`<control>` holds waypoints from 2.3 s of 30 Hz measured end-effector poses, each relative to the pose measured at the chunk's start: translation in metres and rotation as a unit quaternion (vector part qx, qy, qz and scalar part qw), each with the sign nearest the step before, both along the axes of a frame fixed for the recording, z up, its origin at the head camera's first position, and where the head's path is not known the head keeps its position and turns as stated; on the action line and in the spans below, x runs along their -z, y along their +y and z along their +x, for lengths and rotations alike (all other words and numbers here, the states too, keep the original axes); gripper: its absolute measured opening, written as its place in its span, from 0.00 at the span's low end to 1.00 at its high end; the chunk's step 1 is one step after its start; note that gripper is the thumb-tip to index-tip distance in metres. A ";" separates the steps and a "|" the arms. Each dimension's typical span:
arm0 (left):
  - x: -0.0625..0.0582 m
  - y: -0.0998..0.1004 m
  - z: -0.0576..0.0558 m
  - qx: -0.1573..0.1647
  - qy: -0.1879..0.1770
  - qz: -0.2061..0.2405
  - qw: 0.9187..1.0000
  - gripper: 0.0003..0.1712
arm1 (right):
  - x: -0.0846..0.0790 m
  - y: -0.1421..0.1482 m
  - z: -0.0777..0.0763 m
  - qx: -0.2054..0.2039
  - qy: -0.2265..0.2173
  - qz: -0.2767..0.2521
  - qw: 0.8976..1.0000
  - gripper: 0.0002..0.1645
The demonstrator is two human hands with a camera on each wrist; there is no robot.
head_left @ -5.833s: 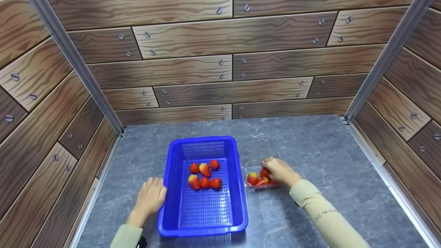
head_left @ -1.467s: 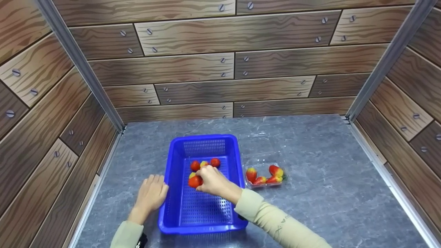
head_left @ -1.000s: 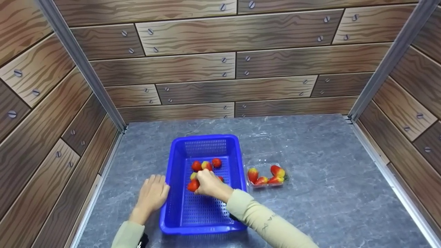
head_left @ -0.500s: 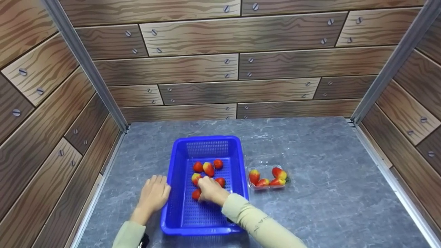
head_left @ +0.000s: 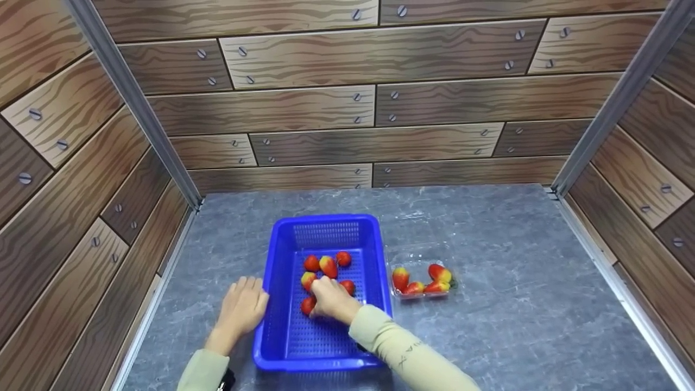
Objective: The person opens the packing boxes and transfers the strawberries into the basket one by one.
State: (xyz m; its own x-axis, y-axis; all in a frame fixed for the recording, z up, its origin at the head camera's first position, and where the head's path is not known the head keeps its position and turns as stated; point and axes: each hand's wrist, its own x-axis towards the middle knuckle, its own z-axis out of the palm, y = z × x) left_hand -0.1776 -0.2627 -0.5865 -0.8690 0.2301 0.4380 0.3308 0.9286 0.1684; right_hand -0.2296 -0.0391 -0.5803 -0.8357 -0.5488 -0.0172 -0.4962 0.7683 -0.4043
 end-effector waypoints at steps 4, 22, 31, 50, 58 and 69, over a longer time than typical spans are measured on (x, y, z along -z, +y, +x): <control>-0.002 0.000 -0.001 -0.003 -0.006 -0.003 1.000 0.09 | -0.002 0.000 0.000 0.007 -0.005 0.005 1.000 0.20; -0.003 0.000 0.001 -0.007 -0.018 -0.002 1.000 0.08 | -0.043 0.008 -0.003 -0.015 0.023 0.033 0.999 0.20; -0.004 0.001 0.002 -0.006 -0.018 0.004 1.000 0.09 | -0.064 0.030 -0.019 -0.057 0.045 -0.009 0.997 0.18; -0.005 0.000 0.003 -0.010 -0.034 -0.001 0.999 0.08 | -0.063 0.095 -0.055 -0.119 0.221 -0.122 0.960 0.08; -0.004 0.001 0.005 -0.011 -0.042 -0.002 0.999 0.08 | -0.054 0.129 -0.060 -0.063 0.255 -0.153 0.953 0.05; -0.003 -0.001 0.007 -0.012 -0.033 0.006 0.999 0.07 | -0.028 0.175 -0.067 -0.068 0.303 -0.156 0.938 0.06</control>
